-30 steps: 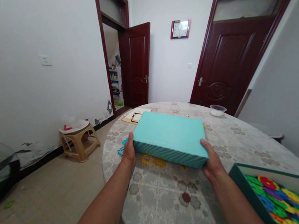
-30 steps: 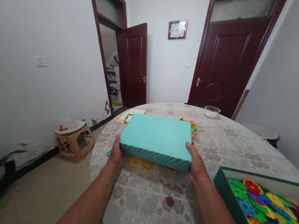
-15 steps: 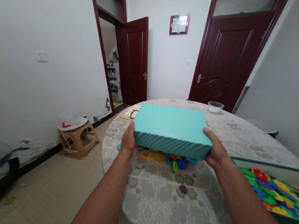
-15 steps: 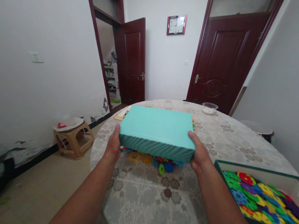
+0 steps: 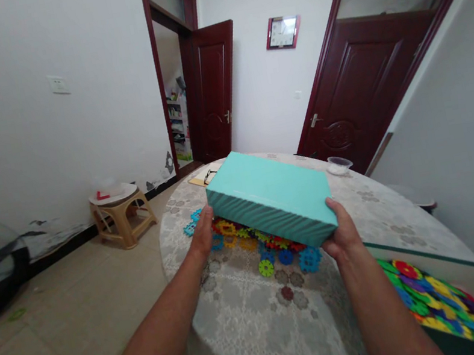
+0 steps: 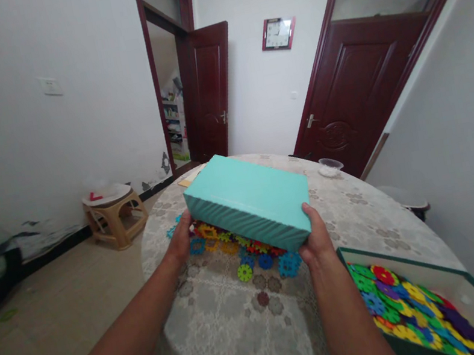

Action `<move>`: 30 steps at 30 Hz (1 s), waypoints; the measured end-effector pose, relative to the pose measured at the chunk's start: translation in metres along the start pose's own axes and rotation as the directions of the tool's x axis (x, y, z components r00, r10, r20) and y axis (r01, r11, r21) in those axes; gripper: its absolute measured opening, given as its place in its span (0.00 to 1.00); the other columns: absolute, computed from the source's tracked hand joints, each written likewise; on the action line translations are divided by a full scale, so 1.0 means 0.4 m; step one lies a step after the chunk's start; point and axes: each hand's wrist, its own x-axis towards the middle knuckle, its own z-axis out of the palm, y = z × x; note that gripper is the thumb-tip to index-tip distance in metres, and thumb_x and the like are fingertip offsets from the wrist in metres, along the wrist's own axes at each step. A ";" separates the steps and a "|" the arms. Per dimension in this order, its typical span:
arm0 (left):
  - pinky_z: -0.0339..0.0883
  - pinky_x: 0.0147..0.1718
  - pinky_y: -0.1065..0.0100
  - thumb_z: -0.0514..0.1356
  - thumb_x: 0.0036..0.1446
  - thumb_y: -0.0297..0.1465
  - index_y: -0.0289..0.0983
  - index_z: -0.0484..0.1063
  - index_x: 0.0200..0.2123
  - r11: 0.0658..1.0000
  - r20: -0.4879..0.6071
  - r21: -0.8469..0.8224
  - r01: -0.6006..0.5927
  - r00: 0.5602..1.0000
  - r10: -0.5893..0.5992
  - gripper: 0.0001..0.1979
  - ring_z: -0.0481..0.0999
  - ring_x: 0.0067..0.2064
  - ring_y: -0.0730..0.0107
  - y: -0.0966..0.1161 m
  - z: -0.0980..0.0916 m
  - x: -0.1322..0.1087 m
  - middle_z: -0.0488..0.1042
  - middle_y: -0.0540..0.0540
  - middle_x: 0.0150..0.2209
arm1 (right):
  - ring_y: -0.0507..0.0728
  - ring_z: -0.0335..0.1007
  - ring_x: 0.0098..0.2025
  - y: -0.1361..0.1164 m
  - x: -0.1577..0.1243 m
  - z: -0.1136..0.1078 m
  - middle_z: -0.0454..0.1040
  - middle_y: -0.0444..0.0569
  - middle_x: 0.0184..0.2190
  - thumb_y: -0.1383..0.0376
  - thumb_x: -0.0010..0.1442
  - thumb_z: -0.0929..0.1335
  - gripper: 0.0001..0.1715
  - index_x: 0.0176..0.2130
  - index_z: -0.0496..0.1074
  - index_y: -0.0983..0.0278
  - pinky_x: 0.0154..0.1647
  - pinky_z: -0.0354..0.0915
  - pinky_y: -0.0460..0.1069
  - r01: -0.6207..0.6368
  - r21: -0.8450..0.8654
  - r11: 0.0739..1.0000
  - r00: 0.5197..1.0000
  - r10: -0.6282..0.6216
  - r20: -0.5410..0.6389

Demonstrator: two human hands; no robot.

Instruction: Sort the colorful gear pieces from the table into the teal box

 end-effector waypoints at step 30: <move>0.56 0.70 0.45 0.59 0.66 0.48 0.40 0.71 0.62 0.751 0.074 0.558 -0.352 0.923 0.378 0.27 0.67 0.68 0.45 -0.035 0.032 -0.078 0.71 0.35 0.64 | 0.63 0.81 0.47 -0.080 -0.061 0.052 0.83 0.49 0.48 0.55 0.62 0.68 0.27 0.57 0.75 0.63 0.55 0.77 0.61 0.332 0.134 0.934 0.932 -0.347 0.105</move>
